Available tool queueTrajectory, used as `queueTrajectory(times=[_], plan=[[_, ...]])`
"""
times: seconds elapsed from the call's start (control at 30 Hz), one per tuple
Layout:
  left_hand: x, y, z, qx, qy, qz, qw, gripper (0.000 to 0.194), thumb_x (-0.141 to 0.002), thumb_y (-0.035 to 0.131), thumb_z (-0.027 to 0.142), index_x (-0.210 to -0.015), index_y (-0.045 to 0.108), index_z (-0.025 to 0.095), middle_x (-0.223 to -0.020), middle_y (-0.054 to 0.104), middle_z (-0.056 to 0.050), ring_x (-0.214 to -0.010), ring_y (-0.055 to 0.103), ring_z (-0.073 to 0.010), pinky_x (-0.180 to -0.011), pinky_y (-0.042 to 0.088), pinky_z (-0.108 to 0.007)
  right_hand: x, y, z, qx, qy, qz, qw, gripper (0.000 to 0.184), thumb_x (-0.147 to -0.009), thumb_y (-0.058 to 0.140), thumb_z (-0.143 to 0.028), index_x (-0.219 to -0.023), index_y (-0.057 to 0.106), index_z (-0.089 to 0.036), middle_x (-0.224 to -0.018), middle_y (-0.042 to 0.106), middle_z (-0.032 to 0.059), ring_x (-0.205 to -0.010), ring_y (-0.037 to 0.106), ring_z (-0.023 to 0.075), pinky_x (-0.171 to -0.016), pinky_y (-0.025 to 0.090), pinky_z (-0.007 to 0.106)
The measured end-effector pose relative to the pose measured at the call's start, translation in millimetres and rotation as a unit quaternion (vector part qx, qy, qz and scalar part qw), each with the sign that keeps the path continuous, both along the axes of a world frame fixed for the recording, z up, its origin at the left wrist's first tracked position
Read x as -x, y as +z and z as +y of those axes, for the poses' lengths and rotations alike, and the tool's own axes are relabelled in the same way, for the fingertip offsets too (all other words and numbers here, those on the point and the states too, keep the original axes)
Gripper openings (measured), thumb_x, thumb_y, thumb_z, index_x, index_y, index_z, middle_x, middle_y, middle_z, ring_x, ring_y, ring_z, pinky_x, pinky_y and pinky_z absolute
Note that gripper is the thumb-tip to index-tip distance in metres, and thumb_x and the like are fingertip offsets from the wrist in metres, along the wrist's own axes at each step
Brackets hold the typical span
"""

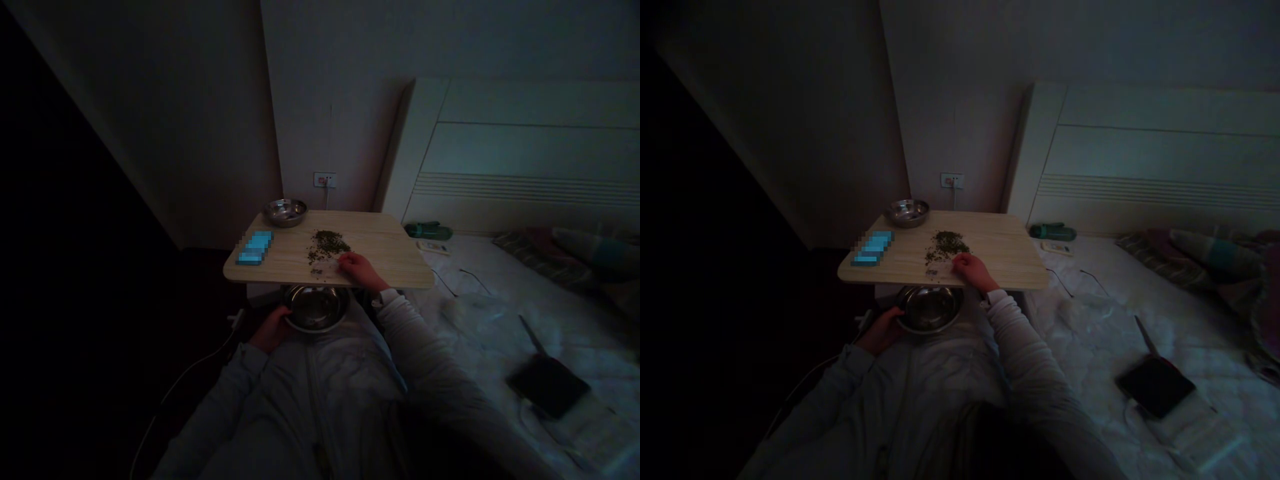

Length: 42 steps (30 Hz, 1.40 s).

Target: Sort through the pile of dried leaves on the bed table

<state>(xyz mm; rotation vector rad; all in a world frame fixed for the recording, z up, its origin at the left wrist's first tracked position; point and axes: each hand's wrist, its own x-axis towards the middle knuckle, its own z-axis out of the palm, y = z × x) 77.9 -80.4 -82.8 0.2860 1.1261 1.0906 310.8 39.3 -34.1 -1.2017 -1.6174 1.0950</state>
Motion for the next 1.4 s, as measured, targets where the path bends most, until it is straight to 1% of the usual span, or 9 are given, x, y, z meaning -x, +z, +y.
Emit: queueTrajectory(times=[0.13,0.27,0.4,0.57,0.7,0.83,1.07,1.23,1.4], plan=[[-0.6,2.7,-1.2,-0.012,0.008,0.007,1.0,0.019,-0.078,0.053,0.003,-0.069,0.065,0.015,-0.064,0.072,-0.003,-0.059,0.067,-0.0166,-0.057,0.054,-0.026,-0.7,2.7,-1.9,0.006,0.006,-0.001,1.0,0.011,-0.065,0.057,-0.027,-0.073,0.061,-0.019,-0.063,0.065,-0.0016,-0.064,0.055,0.0136,-0.065,0.042,0.026],[-0.4,2.9,-1.5,-0.025,0.001,0.003,1.0,0.018,-0.076,0.055,0.003,-0.077,0.068,0.015,-0.068,0.074,-0.003,-0.065,0.07,-0.019,-0.061,0.056,-0.028,-1.2,4.9,-3.1,0.014,0.008,-0.012,1.0,0.011,-0.065,0.057,-0.027,-0.07,0.061,-0.019,-0.063,0.064,-0.0011,-0.066,0.054,0.0144,-0.066,0.042,0.026],[1.3,0.8,-1.3,-0.034,-0.008,-0.002,0.999,0.017,-0.075,0.056,0.004,-0.08,0.068,0.015,-0.074,0.076,-0.004,-0.067,0.07,-0.0184,-0.062,0.057,-0.029,-0.4,5.2,-3.5,0.003,0.002,-0.021,1.0,0.01,-0.065,0.056,-0.027,-0.068,0.062,-0.019,-0.065,0.065,-0.0005,-0.068,0.055,0.0149,-0.068,0.042,0.027],[2.8,-1.6,-0.9,-0.023,-0.009,0.009,1.0,0.015,-0.077,0.056,0.006,-0.079,0.068,0.015,-0.076,0.076,-0.004,-0.069,0.07,-0.0183,-0.064,0.056,-0.028,-1.0,6.4,-3.1,0.017,0.018,-0.01,1.0,0.009,-0.063,0.056,-0.026,-0.067,0.06,-0.019,-0.061,0.063,-0.0021,-0.065,0.053,0.0139,-0.067,0.042,0.026],[1.9,-2.5,0.2,-0.019,-0.007,0.011,1.0,0.015,-0.076,0.056,0.006,-0.08,0.068,0.015,-0.074,0.075,-0.005,-0.072,0.071,-0.0208,-0.065,0.056,-0.03,-2.0,6.4,-2.9,0.011,0.014,-0.02,1.0,0.01,-0.063,0.057,-0.026,-0.068,0.061,-0.019,-0.062,0.063,-0.0023,-0.065,0.053,0.0138,-0.065,0.041,0.026],[2.5,-3.8,0.5,-0.032,-0.007,0.006,0.999,0.014,-0.075,0.057,0.006,-0.079,0.067,0.014,-0.074,0.075,-0.005,-0.07,0.07,-0.0206,-0.065,0.057,-0.031,-1.7,6.0,-3.7,0.019,0.004,-0.03,0.999,0.01,-0.064,0.057,-0.026,-0.067,0.062,-0.019,-0.064,0.063,-0.0014,-0.066,0.053,0.0142,-0.066,0.041,0.026],[6.4,-9.6,1.4,-0.029,-0.016,0.008,0.999,0.01,-0.073,0.061,0.007,-0.075,0.065,0.016,-0.067,0.072,-0.002,-0.066,0.068,-0.0186,-0.062,0.054,-0.028,-1.7,7.0,-4.4,0.032,0.016,-0.023,0.999,0.009,-0.064,0.056,-0.023,-0.068,0.062,-0.019,-0.062,0.062,-0.0021,-0.067,0.054,0.0144,-0.067,0.042,0.026],[4.6,-7.1,1.0,-0.036,-0.011,0.004,0.999,0.013,-0.074,0.057,0.005,-0.073,0.066,0.015,-0.071,0.073,-0.004,-0.068,0.068,-0.0188,-0.065,0.054,-0.03,-1.2,4.1,-3.3,0.008,0.002,-0.007,1.0,0.009,-0.065,0.056,-0.024,-0.07,0.061,-0.019,-0.064,0.064,-0.0016,-0.066,0.054,0.0139,-0.068,0.042,0.026],[2.8,-4.1,0.3,-0.034,-0.008,0.001,0.999,0.013,-0.073,0.058,0.004,-0.074,0.066,0.015,-0.071,0.073,-0.004,-0.064,0.068,-0.0176,-0.062,0.053,-0.028,-1.0,1.5,-2.4,0.008,0.004,-0.012,1.0,0.013,-0.067,0.058,-0.027,-0.077,0.061,-0.019,-0.067,0.067,-0.0011,-0.064,0.053,0.0133,-0.065,0.041,0.026]])
